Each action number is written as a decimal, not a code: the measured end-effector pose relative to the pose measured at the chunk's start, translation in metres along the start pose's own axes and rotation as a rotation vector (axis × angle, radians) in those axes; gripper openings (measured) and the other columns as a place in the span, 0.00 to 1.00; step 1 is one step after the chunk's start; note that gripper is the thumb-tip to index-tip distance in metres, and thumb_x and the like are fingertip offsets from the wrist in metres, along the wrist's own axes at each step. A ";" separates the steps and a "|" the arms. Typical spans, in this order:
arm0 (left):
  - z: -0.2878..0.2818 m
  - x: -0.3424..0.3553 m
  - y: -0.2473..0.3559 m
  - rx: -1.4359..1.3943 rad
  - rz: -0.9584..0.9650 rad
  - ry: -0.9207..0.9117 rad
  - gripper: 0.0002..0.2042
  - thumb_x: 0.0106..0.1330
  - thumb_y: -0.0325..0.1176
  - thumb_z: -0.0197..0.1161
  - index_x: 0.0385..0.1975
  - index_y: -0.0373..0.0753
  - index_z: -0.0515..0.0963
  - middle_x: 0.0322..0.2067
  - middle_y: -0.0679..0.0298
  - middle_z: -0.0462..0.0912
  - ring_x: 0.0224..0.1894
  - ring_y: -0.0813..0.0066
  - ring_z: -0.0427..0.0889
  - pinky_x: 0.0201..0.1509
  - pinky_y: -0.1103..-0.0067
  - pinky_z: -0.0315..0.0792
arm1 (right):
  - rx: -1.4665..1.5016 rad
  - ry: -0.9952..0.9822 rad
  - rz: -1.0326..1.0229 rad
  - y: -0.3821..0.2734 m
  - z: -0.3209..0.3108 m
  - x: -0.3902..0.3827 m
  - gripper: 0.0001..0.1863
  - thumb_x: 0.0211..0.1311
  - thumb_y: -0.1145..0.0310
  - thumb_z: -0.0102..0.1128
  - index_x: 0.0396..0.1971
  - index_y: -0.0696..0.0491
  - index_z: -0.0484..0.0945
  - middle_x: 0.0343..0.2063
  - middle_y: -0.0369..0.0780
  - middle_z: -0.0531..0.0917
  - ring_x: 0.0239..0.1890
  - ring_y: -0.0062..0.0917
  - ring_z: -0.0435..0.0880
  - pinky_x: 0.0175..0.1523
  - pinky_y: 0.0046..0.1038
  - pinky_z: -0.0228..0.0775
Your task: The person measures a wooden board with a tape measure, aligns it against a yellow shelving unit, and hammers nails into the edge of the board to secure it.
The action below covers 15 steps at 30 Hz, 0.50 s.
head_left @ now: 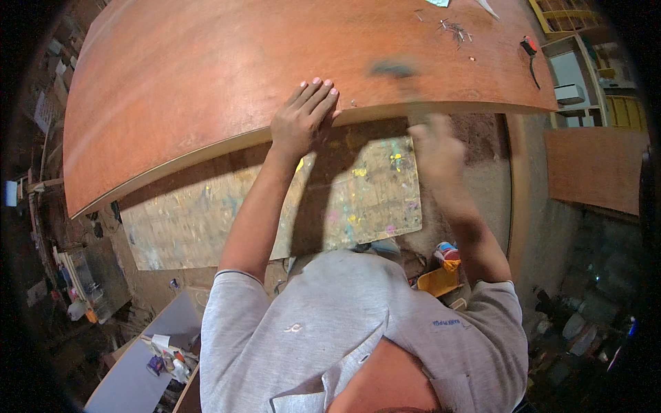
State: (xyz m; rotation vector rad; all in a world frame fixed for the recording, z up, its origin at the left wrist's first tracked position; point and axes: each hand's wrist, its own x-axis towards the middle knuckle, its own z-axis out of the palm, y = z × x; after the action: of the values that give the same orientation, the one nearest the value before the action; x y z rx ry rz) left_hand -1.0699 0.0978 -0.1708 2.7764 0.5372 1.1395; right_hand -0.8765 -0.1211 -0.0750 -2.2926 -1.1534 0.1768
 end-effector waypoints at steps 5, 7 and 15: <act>0.001 -0.008 -0.002 0.000 -0.018 -0.026 0.19 0.68 0.38 0.76 0.58 0.43 0.87 0.60 0.60 0.89 0.65 0.59 0.87 0.72 0.62 0.79 | -0.159 -0.146 -0.017 -0.015 -0.020 -0.001 0.18 0.79 0.51 0.63 0.55 0.48 0.81 0.35 0.55 0.89 0.42 0.58 0.90 0.43 0.53 0.81; -0.003 -0.005 -0.003 0.022 -0.012 0.013 0.19 0.68 0.38 0.77 0.57 0.43 0.87 0.59 0.60 0.90 0.64 0.59 0.88 0.71 0.62 0.80 | 0.191 0.172 -0.043 -0.028 -0.032 -0.006 0.19 0.79 0.51 0.64 0.55 0.50 0.81 0.37 0.55 0.89 0.42 0.56 0.90 0.44 0.50 0.82; 0.004 -0.004 -0.002 0.019 -0.011 -0.004 0.17 0.71 0.40 0.74 0.56 0.43 0.87 0.60 0.59 0.89 0.65 0.59 0.86 0.73 0.62 0.78 | -0.178 -0.202 -0.082 -0.005 -0.002 -0.009 0.21 0.78 0.45 0.61 0.54 0.47 0.80 0.38 0.51 0.89 0.40 0.56 0.89 0.43 0.55 0.80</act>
State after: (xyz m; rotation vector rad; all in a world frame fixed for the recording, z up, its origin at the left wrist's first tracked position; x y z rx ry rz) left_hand -1.0704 0.0985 -0.1761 2.7871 0.5654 1.1317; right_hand -0.8842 -0.1265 -0.0715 -2.4198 -1.4134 0.2904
